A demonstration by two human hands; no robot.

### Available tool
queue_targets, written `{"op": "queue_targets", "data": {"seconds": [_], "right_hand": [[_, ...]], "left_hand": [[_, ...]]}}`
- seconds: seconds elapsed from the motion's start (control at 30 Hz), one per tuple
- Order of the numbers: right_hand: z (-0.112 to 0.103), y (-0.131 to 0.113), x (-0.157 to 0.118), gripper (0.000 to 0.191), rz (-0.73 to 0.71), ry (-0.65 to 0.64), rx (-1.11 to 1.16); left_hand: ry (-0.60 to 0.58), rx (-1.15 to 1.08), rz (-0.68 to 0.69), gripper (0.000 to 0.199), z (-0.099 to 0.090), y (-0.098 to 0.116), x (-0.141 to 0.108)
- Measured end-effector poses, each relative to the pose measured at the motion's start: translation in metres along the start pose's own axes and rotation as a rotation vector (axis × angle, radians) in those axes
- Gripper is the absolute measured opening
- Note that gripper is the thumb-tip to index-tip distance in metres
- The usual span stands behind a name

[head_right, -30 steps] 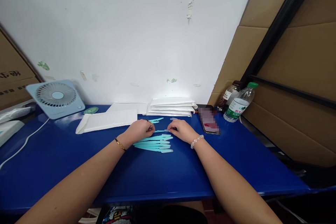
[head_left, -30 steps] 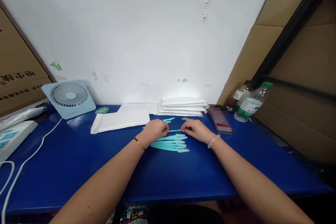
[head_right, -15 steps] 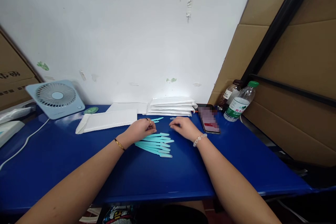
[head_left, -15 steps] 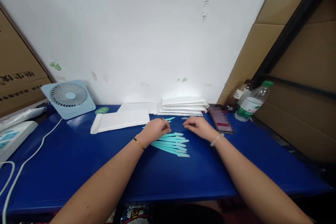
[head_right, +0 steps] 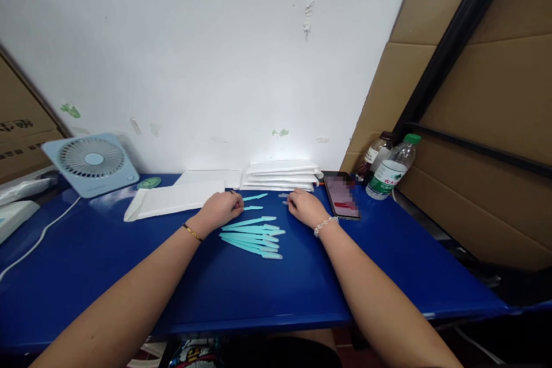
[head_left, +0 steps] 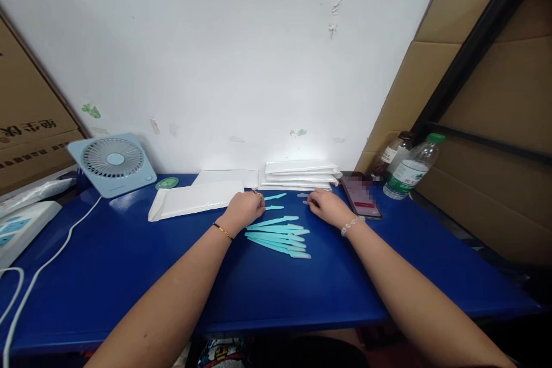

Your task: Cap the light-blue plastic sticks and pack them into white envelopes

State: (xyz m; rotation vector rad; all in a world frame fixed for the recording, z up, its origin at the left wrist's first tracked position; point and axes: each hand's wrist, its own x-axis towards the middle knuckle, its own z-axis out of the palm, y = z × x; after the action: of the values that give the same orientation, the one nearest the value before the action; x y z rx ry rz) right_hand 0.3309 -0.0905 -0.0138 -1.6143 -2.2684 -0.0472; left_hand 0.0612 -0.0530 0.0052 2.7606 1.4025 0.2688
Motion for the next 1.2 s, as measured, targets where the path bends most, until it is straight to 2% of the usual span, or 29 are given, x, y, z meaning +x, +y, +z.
{"op": "queue_targets", "data": {"seconds": [0.1, 0.23, 0.43, 0.67, 0.77, 0.9, 1.0, 1.2], "right_hand": [[0.001, -0.007, -0.001, 0.011, -0.019, 0.003, 0.046], [0.003, -0.013, -0.002, 0.013, -0.064, -0.023, 0.233], [0.007, -0.022, 0.001, 0.012, -0.081, -0.046, 0.367], [0.004, -0.029, -0.002, 0.011, -0.131, -0.115, 0.418], [0.003, -0.017, -0.001, 0.015, -0.119, -0.064, 0.391], [0.01, 0.005, 0.006, 0.023, -0.018, 0.132, 0.198], [0.015, 0.011, 0.01, 0.022, -0.009, 0.092, 0.129], [0.014, 0.0, 0.008, 0.016, -0.121, 0.03, 0.21]], "left_hand": [[-0.022, -0.097, -0.022, 0.013, 0.003, 0.0, 0.0], [-0.035, -0.205, -0.015, 0.012, 0.007, 0.004, 0.0], [0.016, -0.219, 0.019, 0.011, 0.011, 0.012, 0.001], [-0.062, -0.319, 0.156, 0.013, 0.008, 0.023, -0.002], [-0.04, -0.303, 0.157, 0.023, 0.006, 0.019, -0.001], [0.135, -0.1, 0.051, 0.028, 0.008, 0.006, 0.003], [0.108, -0.03, 0.018, 0.026, 0.011, 0.0, 0.007], [0.05, -0.072, 0.082, 0.017, 0.011, 0.005, 0.007]]}}
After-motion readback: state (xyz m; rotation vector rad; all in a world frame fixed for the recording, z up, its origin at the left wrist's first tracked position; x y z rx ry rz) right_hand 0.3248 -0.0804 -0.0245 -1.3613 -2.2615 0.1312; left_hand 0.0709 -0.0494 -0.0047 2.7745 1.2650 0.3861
